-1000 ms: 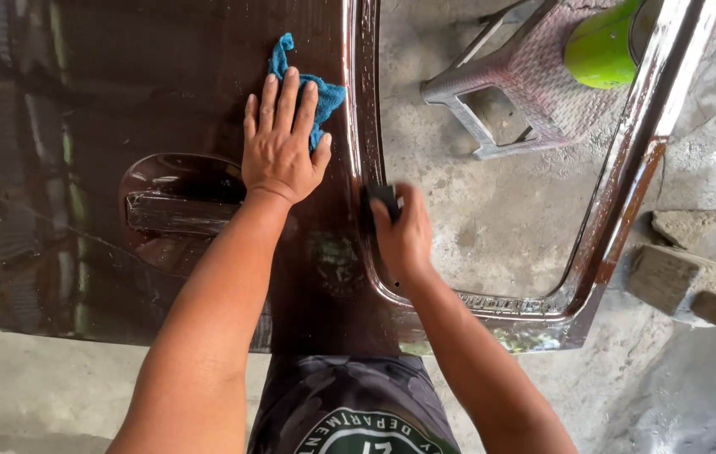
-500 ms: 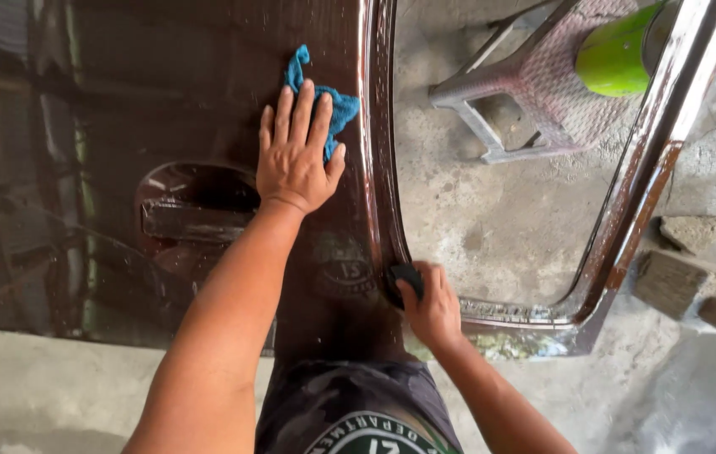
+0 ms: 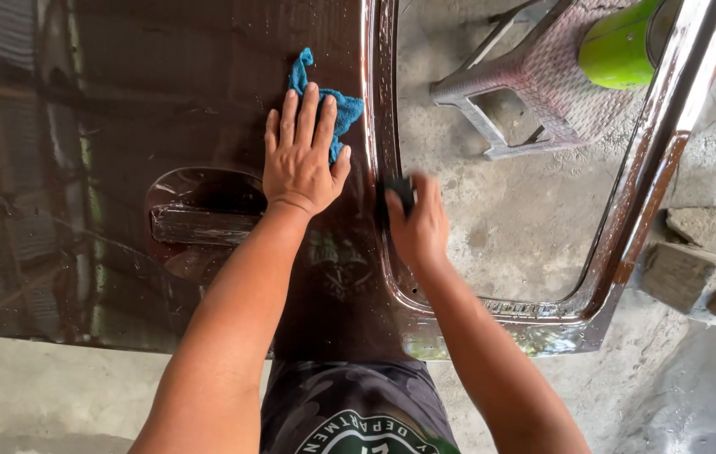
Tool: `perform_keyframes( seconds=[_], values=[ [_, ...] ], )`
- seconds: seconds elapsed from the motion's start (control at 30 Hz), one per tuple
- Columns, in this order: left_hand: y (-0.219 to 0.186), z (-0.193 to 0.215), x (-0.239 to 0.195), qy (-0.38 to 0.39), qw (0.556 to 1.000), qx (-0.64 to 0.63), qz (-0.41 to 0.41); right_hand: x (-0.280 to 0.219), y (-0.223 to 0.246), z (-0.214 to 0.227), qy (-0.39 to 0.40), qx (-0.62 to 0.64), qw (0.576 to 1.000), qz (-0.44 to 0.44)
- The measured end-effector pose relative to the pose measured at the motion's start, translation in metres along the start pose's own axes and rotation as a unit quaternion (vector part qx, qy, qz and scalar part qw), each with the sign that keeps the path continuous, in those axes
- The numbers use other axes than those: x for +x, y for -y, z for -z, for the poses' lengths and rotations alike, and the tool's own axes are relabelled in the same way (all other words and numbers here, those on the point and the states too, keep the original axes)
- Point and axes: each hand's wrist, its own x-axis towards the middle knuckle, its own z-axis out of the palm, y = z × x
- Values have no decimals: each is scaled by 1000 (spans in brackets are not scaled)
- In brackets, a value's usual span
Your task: Sand and clean the surface of a car door panel using a sanding block and water.
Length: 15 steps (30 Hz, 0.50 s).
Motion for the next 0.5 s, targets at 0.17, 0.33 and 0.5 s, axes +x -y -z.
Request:
perform_keyframes(
  seconds=[0.17, 0.33, 0.5],
  values=[
    [1, -2, -1, 3, 1000, 5, 2, -98, -36, 25, 67, -52, 996, -23],
    [0, 0, 2, 4, 1000, 16, 2, -46, -29, 3, 120, -67, 984, -115],
    [-1, 2, 1, 13, 1000, 0, 8, 93, 16, -34, -70, 32, 997, 22]
  ],
)
